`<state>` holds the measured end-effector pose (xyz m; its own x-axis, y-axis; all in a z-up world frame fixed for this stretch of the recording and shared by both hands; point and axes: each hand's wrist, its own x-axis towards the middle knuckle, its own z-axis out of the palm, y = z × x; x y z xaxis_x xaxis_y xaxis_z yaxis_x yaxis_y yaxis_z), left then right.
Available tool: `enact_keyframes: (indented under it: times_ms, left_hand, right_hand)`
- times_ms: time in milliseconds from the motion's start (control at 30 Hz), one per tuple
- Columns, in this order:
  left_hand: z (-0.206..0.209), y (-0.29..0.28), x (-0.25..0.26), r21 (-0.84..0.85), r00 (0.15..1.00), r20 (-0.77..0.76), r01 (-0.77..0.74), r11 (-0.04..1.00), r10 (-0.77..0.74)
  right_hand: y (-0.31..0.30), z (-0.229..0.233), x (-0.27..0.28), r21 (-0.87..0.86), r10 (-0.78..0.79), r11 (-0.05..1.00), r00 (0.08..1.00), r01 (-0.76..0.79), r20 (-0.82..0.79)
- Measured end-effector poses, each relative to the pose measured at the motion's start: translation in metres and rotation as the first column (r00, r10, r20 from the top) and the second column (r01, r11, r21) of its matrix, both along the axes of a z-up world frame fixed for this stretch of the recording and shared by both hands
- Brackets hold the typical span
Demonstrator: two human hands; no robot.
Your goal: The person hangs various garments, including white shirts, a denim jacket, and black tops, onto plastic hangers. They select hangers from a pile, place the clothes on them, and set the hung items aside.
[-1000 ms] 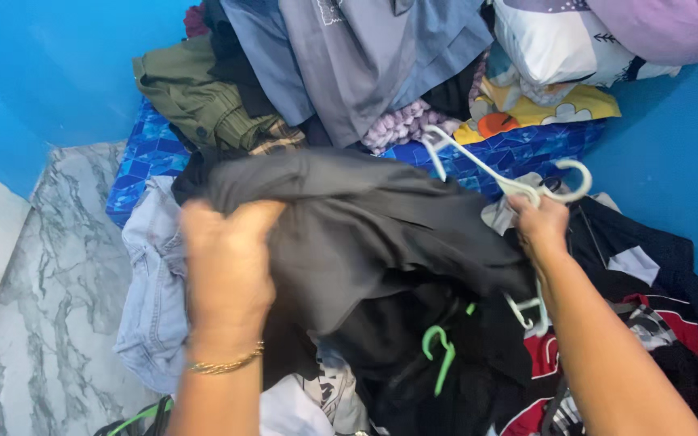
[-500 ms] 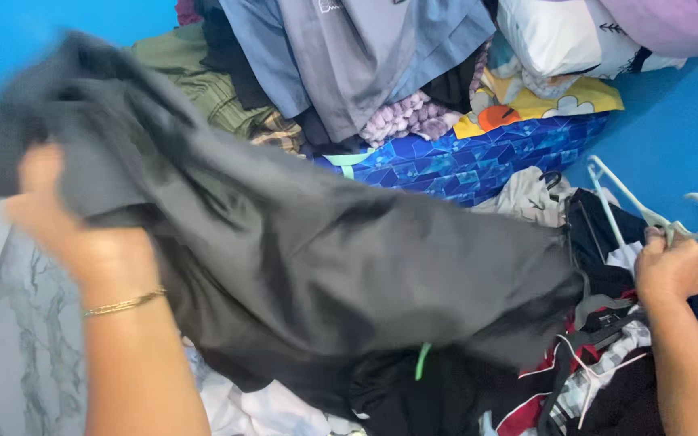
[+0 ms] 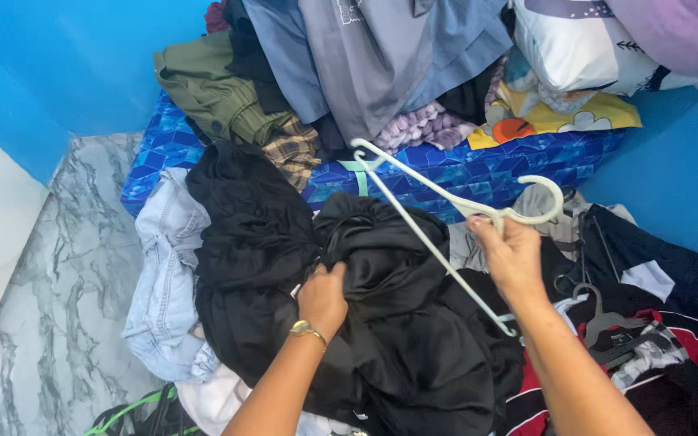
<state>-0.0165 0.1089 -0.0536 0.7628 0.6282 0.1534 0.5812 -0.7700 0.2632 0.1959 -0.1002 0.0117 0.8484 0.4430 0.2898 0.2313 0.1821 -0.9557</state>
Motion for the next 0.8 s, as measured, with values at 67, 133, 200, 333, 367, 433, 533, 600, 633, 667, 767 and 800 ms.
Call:
enact_keyframes:
  times_ms: [67,133,200,333,367,433,533,600,633,667,767,800]
  left_hand:
    - [-0.014,0.009,0.01,-0.446,0.959,0.154,-0.149,0.882,0.24]
    - [-0.007,0.009,0.022,-0.754,0.78,0.487,0.149,0.64,0.392]
    - [0.02,-0.001,0.032,-0.719,0.548,0.694,0.539,0.438,0.467]
    - [0.086,-0.038,-0.024,-0.098,0.712,0.698,-0.01,0.995,0.076]
    - [0.1,-0.042,-0.045,0.193,0.792,0.61,-0.1,0.976,-0.039]
    - [0.119,-0.048,-0.077,0.532,0.908,0.39,-0.086,0.843,-0.153]
    - [0.131,-0.043,-0.125,0.619,0.944,0.273,-0.025,0.785,-0.186]
    - [0.129,-0.038,-0.162,0.52,0.946,0.303,-0.063,0.852,-0.115]
    - [0.125,-0.036,-0.184,0.447,0.947,0.319,-0.113,0.887,-0.04]
    - [0.118,-0.034,-0.206,0.373,0.941,0.337,-0.172,0.912,0.04]
    - [0.087,-0.035,-0.277,0.266,0.904,0.315,-0.378,0.887,0.29]
    - [0.073,-0.04,-0.299,0.207,0.88,0.276,-0.447,0.87,0.386]
  right_hand:
    - [0.013,0.013,-0.018,0.027,0.032,0.999,0.999,-0.031,-0.03]
    - [0.026,0.023,-0.036,0.038,0.055,0.998,0.995,-0.052,-0.084]
    - [0.035,0.032,-0.053,-0.07,0.035,0.997,0.997,-0.03,0.07]
    - [0.045,0.056,-0.077,-0.451,-0.001,0.876,0.936,0.171,0.352]
    - [0.05,0.062,-0.08,-0.439,0.142,0.898,0.952,-0.01,0.27]
    - [0.06,0.072,-0.095,-0.378,0.448,0.842,0.889,-0.384,0.093]
    - [0.085,0.082,-0.134,-0.439,0.681,0.613,0.721,-0.657,-0.128]
    - [0.096,0.088,-0.163,-0.769,0.699,0.471,0.714,-0.431,0.028]
    - [0.102,0.089,-0.178,-0.877,0.723,0.396,0.682,-0.271,0.115]
    - [0.109,0.088,-0.193,-0.875,0.797,0.428,0.55,-0.227,0.248]
    - [0.127,0.065,-0.245,-0.826,0.861,0.507,0.178,-0.245,0.476]
    - [0.132,0.053,-0.259,-0.811,0.864,0.503,0.133,-0.299,0.486]
